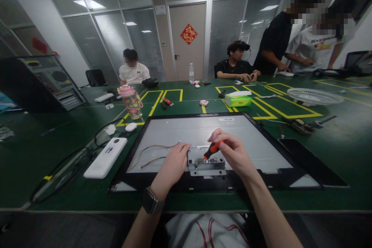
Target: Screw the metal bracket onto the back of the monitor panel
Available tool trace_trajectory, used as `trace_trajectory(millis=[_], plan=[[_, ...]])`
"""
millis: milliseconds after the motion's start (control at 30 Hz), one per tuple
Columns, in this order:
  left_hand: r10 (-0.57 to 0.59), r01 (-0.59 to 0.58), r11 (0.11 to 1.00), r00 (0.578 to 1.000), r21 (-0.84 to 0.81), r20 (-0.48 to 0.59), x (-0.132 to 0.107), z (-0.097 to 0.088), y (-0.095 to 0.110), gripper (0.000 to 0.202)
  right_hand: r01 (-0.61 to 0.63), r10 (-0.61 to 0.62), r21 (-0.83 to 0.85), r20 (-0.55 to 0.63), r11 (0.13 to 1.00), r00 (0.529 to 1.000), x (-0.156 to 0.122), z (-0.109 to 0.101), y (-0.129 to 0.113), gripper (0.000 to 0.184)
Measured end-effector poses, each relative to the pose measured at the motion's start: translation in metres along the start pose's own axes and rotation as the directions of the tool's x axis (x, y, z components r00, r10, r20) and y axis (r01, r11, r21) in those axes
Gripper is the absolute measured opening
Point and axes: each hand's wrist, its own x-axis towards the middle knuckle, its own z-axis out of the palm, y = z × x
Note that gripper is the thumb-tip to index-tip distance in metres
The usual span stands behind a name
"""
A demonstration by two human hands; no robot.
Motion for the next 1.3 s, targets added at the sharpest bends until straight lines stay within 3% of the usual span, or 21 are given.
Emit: trace_trajectory(millis=[300,500,700,867,1033,1167,1233,1300], plan=[[0.000,0.000,1.000,1.000,-0.004,-0.027,-0.0005,0.0036,-0.0014,0.044,-0.095,0.095,0.005,-0.006,0.995,0.995,-0.0027,0.0015,0.0023,0.029],[-0.003,0.003,1.000,0.999,0.001,-0.034,-0.0013,0.0042,-0.0017,0.044,0.016,-0.029,-0.178,-0.072,0.984,0.997,-0.0003,0.0012,-0.0014,0.019],[0.002,-0.002,1.000,0.999,0.000,-0.045,-0.0012,0.0044,-0.0023,0.043,-0.033,0.032,-0.173,-0.006,0.984,0.999,-0.0027,0.0008,0.0001,0.035],[-0.004,0.004,1.000,1.000,0.001,-0.023,-0.0003,0.0025,-0.0009,0.043,0.065,-0.097,-0.298,-0.094,0.952,0.991,-0.0016,0.0046,-0.0030,0.024],[-0.009,0.009,1.000,1.000,0.001,-0.012,0.0000,0.0013,0.0003,0.043,0.023,-0.025,-0.239,-0.002,0.971,1.000,-0.0032,0.0084,-0.0048,0.037],[-0.009,0.009,1.000,1.000,-0.006,-0.022,-0.0004,0.0026,-0.0007,0.044,0.089,-0.142,-0.449,-0.086,0.889,0.986,-0.0039,0.0064,-0.0020,0.037],[-0.001,0.001,1.000,0.999,-0.007,-0.033,-0.0007,0.0032,-0.0013,0.044,0.126,-0.188,-0.557,-0.056,0.821,0.981,-0.0053,0.0045,-0.0008,0.042],[0.004,-0.005,1.000,0.999,-0.008,-0.036,-0.0009,0.0036,-0.0016,0.044,0.141,-0.174,-0.567,-0.003,0.811,0.985,-0.0078,0.0036,0.0005,0.047]])
